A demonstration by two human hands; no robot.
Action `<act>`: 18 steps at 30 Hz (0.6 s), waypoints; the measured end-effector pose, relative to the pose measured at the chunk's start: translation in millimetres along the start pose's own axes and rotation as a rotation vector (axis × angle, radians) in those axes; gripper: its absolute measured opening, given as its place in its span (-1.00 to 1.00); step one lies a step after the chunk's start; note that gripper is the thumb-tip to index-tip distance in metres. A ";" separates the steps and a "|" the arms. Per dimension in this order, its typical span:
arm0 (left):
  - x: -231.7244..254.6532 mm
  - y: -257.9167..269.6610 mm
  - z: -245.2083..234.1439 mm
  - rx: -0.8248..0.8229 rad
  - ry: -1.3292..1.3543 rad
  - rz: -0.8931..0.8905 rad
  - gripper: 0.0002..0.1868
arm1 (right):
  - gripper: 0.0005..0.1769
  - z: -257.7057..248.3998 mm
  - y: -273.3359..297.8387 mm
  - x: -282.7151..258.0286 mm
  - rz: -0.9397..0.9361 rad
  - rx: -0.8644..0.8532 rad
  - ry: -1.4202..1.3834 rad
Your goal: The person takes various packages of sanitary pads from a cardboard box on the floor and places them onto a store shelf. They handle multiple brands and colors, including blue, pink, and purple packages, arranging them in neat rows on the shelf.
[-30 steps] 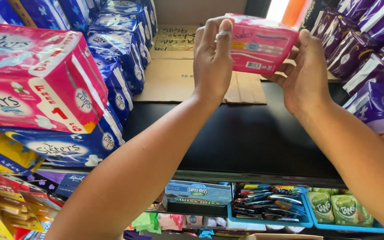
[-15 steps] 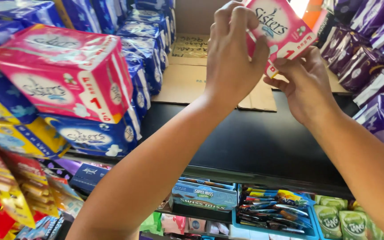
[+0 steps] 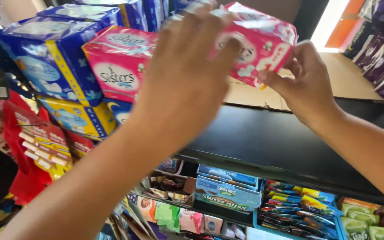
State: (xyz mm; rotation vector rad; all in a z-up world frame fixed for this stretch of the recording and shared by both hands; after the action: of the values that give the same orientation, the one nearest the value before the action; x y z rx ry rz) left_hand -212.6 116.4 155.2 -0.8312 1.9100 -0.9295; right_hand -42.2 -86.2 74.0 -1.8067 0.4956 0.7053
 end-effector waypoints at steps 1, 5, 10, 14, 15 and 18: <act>-11.3 5.5 -9.5 -0.003 -0.003 0.000 -0.59 | -0.55 9.4 -8.1 -4.5 0.000 -0.001 -0.004; -50.2 26.8 -33.9 -0.105 -0.060 -0.023 -0.57 | -0.52 44.6 -37.5 -12.0 -0.039 -0.006 0.155; -71.3 46.7 -39.5 -0.129 -0.052 -0.017 -0.58 | -0.50 92.3 -55.3 -10.8 -0.069 -0.006 0.190; -89.5 63.1 -34.1 -0.196 -0.034 -0.087 -0.57 | -0.51 123.7 -59.3 -12.9 -0.033 -0.032 0.182; -94.4 66.9 -32.2 -0.222 0.000 -0.118 -0.57 | -0.51 130.6 -59.3 -12.3 -0.005 -0.049 0.213; -98.0 69.0 -33.9 -0.229 0.063 -0.141 -0.56 | -0.59 139.8 -57.2 -3.0 0.065 -0.057 0.021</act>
State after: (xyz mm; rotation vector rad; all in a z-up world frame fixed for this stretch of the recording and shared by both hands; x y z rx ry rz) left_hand -213.5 240.8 148.3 -1.0944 2.0600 -0.8384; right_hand -39.6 64.7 82.1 -1.8596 0.5557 0.7522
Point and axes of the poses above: each hand's wrist, its own y-axis away from the middle knuckle, its own z-axis out of the palm, x = y × z, the point moved 6 cm from there along -y, towards the middle knuckle, and after that the axes turned 2 degrees about z, right-handed, at the moved point
